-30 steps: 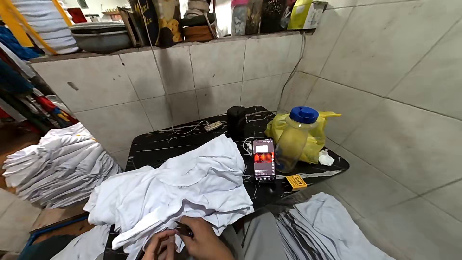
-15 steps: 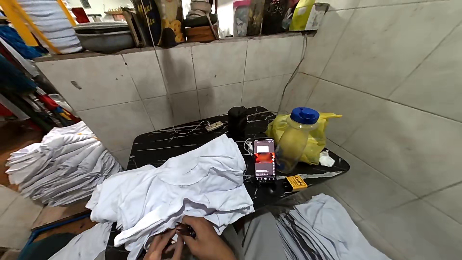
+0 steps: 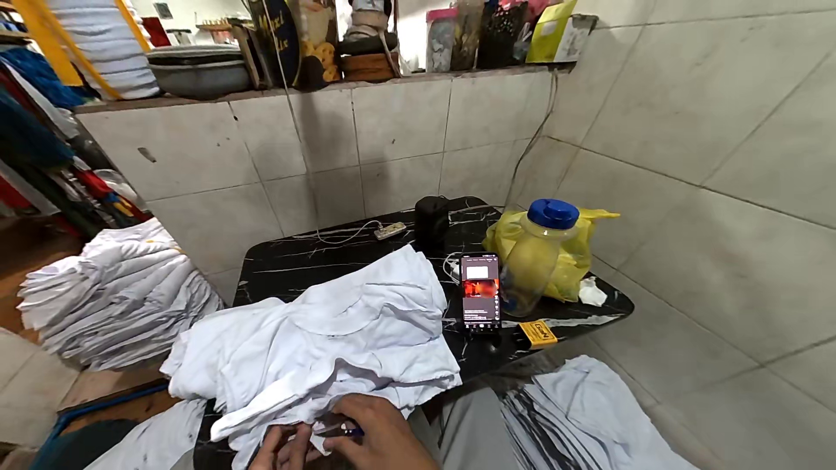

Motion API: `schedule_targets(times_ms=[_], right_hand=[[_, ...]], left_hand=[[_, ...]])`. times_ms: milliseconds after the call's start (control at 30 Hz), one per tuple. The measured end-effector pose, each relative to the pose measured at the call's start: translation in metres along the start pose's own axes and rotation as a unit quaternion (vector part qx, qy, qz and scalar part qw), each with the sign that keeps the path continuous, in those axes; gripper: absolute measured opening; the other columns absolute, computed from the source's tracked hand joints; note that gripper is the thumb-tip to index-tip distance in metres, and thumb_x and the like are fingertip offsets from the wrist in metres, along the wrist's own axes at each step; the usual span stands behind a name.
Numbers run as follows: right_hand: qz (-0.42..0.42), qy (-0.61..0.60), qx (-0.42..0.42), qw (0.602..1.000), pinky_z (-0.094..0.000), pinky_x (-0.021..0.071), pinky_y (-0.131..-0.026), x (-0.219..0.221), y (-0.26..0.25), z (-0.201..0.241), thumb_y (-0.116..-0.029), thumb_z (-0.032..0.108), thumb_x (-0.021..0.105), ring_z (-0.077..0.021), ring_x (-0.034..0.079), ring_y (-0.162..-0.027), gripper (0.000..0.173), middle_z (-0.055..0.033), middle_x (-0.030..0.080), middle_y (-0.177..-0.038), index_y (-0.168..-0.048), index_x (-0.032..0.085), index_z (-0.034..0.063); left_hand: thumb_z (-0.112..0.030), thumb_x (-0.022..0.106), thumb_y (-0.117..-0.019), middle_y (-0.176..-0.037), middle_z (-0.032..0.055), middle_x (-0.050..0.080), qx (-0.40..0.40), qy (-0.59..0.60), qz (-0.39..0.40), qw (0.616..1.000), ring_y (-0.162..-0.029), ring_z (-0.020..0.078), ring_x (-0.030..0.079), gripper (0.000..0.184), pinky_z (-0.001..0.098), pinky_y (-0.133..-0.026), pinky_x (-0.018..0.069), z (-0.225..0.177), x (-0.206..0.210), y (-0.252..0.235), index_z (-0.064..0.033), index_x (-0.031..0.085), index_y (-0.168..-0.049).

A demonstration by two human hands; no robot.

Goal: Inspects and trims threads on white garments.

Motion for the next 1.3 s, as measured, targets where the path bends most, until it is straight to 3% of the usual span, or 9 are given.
schedule_targets(times_ms=[100, 200, 367, 467, 567, 733, 900, 1067, 1300], right_hand=[[0.011, 0.051, 0.007, 0.999, -0.0519, 0.0567, -0.090, 0.003, 0.001, 0.004, -0.0996, 0.032, 0.066, -0.0289, 0.072, -0.100, 0.033, -0.0131, 0.074, -0.107, -0.119, 0.070, 0.0065], [-0.012, 0.071, -0.008, 0.997, -0.0531, 0.0579, -0.077, 0.008, 0.000, 0.008, -0.1005, 0.035, 0.064, -0.0288, 0.073, -0.087, 0.033, -0.0121, 0.074, -0.096, -0.117, 0.069, 0.0068], [-0.059, 0.092, -0.023, 0.994, -0.0506, 0.0573, -0.066, 0.012, 0.002, 0.008, -0.1009, 0.043, 0.062, -0.0270, 0.072, -0.074, 0.039, -0.0091, 0.073, -0.084, -0.121, 0.067, 0.0094], [-0.097, 0.113, -0.032, 0.988, -0.0481, 0.0586, -0.063, 0.015, 0.001, 0.008, -0.1001, 0.037, 0.065, -0.0252, 0.072, -0.075, 0.033, -0.0086, 0.073, -0.090, -0.117, 0.069, 0.0091], [-0.113, 0.130, -0.054, 0.984, -0.0460, 0.0573, -0.057, 0.019, 0.000, 0.012, -0.0988, 0.031, 0.066, -0.0252, 0.071, -0.068, 0.027, -0.0095, 0.071, -0.085, -0.115, 0.070, 0.0087], [-0.106, 0.109, -0.048, 0.987, -0.0468, 0.0569, -0.058, 0.022, -0.001, 0.009, -0.1000, 0.033, 0.064, -0.0258, 0.071, -0.069, 0.030, -0.0096, 0.071, -0.084, -0.117, 0.071, 0.0091], [-0.092, 0.110, 0.009, 0.990, -0.0498, 0.0579, -0.063, 0.017, 0.008, 0.009, -0.1001, 0.050, 0.061, -0.0266, 0.072, -0.071, 0.046, -0.0099, 0.073, -0.081, -0.109, 0.072, 0.0064], [-0.088, 0.071, -0.006, 0.994, -0.0510, 0.0593, -0.067, 0.017, 0.011, 0.006, -0.1006, 0.044, 0.063, -0.0255, 0.074, -0.075, 0.044, -0.0084, 0.076, -0.091, -0.132, 0.066, 0.0140], [-0.106, 0.097, -0.057, 0.988, -0.0470, 0.0594, -0.065, 0.023, 0.001, 0.012, -0.1002, 0.030, 0.065, -0.0245, 0.073, -0.076, 0.026, -0.0094, 0.073, -0.089, -0.111, 0.071, 0.0075]], left_hand=[[0.003, 0.063, -0.0938, -0.087, 0.0000, 0.069, 0.030, -0.018, 0.013, 0.999, -0.068, 0.0042, 0.069, 0.004, 0.0255, -0.066, 0.0631, -0.002, -0.002, 0.002, 0.0035, 0.061, -0.097], [0.003, 0.068, -0.0898, -0.094, 0.0080, 0.067, 0.099, -0.060, 0.033, 0.993, -0.076, 0.0037, 0.066, 0.007, 0.0215, -0.070, 0.0604, -0.004, -0.004, 0.003, 0.0077, 0.069, -0.095], [0.004, 0.069, -0.0886, -0.095, 0.0073, 0.067, 0.129, -0.059, 0.045, 0.989, -0.081, 0.0051, 0.068, 0.005, 0.0222, -0.073, 0.0614, -0.004, -0.007, 0.002, 0.0048, 0.071, -0.093], [0.004, 0.070, -0.0883, -0.095, 0.0073, 0.067, 0.137, -0.062, 0.052, 0.987, -0.080, 0.0060, 0.068, 0.005, 0.0229, -0.073, 0.0615, -0.005, -0.007, 0.001, 0.0044, 0.071, -0.093], [0.003, 0.069, -0.0885, -0.093, 0.0069, 0.067, 0.138, -0.071, 0.050, 0.987, -0.079, 0.0053, 0.067, 0.005, 0.0220, -0.072, 0.0608, -0.005, -0.006, 0.000, 0.0046, 0.071, -0.093], [0.003, 0.068, -0.0894, -0.093, 0.0070, 0.067, 0.132, -0.065, 0.050, 0.988, -0.077, 0.0061, 0.067, 0.005, 0.0235, -0.071, 0.0612, -0.006, -0.008, 0.000, 0.0053, 0.069, -0.093], [0.006, 0.064, -0.0907, -0.094, 0.0008, 0.067, 0.104, -0.012, 0.043, 0.994, -0.074, 0.0032, 0.067, 0.007, 0.0231, -0.068, 0.0621, -0.012, -0.012, -0.006, 0.0029, 0.065, -0.097], [0.005, 0.066, -0.0901, -0.094, 0.0050, 0.067, 0.117, -0.031, 0.058, 0.991, -0.075, 0.0056, 0.067, 0.007, 0.0240, -0.068, 0.0615, -0.010, -0.010, -0.006, 0.0044, 0.067, -0.096], [0.000, 0.069, -0.0902, -0.095, 0.0092, 0.066, 0.140, -0.091, 0.071, 0.983, -0.079, 0.0071, 0.066, 0.006, 0.0237, -0.072, 0.0606, -0.009, -0.012, -0.002, 0.0048, 0.070, -0.094]])
Point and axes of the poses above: each hand's wrist, its own y-axis away from the middle knuckle, its own x-axis out of the palm, z = x × y, the point moved 5 cm from there along -y, towards the middle knuckle
